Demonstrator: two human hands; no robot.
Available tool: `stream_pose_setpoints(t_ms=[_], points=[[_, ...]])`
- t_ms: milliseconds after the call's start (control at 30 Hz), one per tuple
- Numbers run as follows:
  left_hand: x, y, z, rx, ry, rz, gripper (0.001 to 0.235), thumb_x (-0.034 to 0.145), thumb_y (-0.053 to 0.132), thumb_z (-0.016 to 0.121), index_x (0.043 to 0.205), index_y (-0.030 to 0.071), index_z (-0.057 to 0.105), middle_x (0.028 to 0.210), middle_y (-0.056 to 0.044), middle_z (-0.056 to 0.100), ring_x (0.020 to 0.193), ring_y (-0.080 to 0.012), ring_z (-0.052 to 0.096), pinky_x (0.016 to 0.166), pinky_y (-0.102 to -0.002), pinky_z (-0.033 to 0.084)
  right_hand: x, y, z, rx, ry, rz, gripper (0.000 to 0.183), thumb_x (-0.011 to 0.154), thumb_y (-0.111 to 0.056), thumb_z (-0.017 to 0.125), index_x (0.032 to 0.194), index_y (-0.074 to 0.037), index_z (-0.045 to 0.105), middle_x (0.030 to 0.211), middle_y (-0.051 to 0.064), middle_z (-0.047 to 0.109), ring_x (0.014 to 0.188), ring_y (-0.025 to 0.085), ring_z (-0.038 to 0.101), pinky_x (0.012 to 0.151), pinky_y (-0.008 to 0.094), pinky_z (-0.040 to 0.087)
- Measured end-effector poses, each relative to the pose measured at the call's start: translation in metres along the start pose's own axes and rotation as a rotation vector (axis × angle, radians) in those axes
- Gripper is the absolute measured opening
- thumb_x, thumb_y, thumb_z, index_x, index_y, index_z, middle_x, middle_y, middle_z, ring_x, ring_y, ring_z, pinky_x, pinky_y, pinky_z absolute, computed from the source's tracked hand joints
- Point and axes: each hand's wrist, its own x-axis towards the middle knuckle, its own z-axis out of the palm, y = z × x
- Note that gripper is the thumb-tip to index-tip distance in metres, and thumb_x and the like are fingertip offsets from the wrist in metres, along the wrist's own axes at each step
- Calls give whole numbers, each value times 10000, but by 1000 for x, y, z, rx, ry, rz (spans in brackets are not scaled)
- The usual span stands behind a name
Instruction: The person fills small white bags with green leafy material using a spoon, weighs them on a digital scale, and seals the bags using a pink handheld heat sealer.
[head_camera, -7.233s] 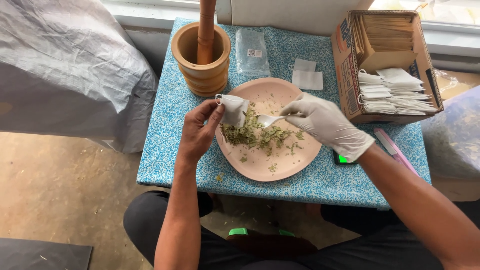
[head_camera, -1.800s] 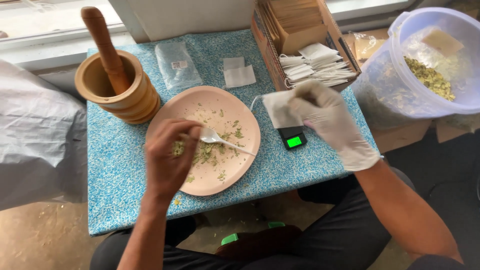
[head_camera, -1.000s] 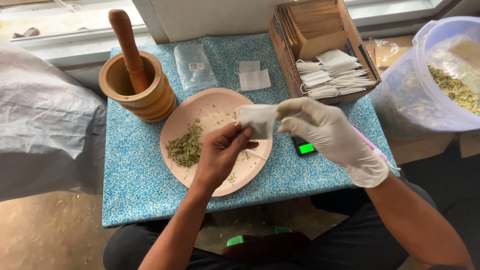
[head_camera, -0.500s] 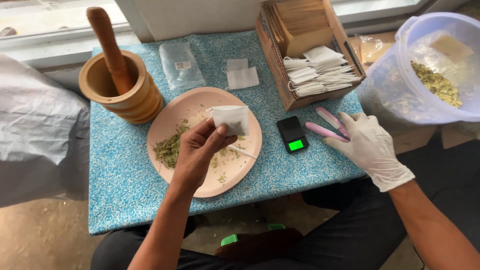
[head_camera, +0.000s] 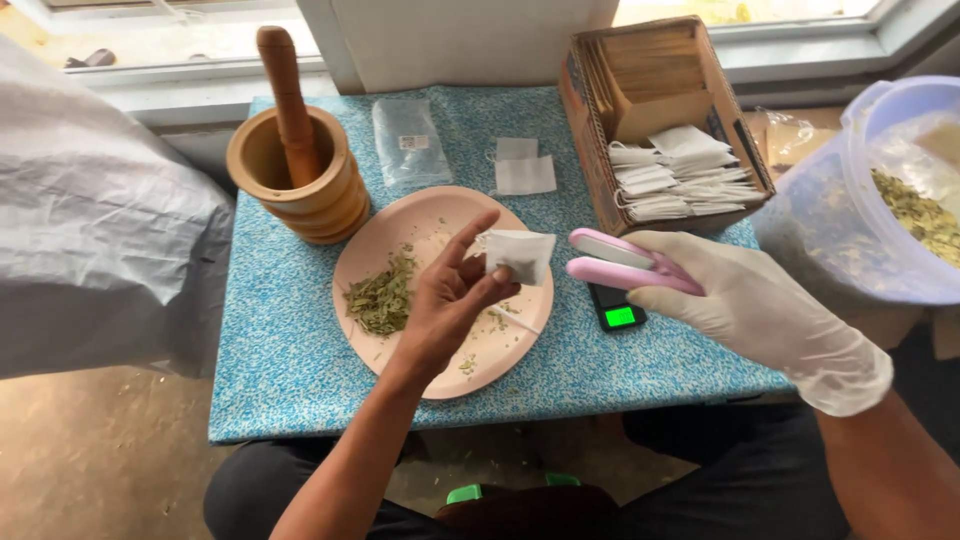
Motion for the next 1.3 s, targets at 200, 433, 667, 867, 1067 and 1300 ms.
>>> stream_pose_setpoints(t_ms=[200,433,667,867,1067,1300], points=[[-2,3,-8,39,-17,27,748,1073,242,710,1743,108,406,1056,-114,736,1129,-236,757,1101,-440,668,37,-24,17,-193,-40,-273,592,968,-593,656,1536,-427,645,1119,-85,836,937,185,782,872,371,544],[-1,6,-14,-12,5,-45,769,1053,291,706,1734,95,409,1233,-229,786,1256,-331,749,1106,-447,666,55,-35,32,-129,-31,-363,549,983,-572,670,1502,-394,685,1037,-84,851,799,170,774,806,356,554],[5,-1,-20,-25,19,-96,685,1019,354,732,1599,28,572,1422,-198,736,1319,-321,731,1086,-423,679,71,-27,36,-167,-27,-391,513,982,-609,644,1455,-417,697,1073,-108,849,898,187,786,855,389,527],[6,-3,-19,21,12,-108,661,980,393,770,1466,-43,666,1368,-223,767,1290,-347,761,1104,-451,683,72,-27,34,-153,-55,-380,464,1003,-565,646,1455,-472,696,1109,-152,858,912,166,785,861,390,530],[6,0,-17,37,33,-127,664,982,385,753,1473,-54,669,1382,-225,762,1285,-350,764,1084,-438,686,77,-20,38,-141,-17,-481,469,1013,-546,634,1464,-431,691,1170,-147,858,978,173,797,816,409,531],[4,-5,-26,179,64,5,579,1044,450,717,1443,30,732,1266,-102,793,1090,-166,708,837,-280,560,73,-16,43,-150,64,-548,484,1003,-592,628,1443,-408,708,1112,-118,848,950,193,784,760,426,530]])
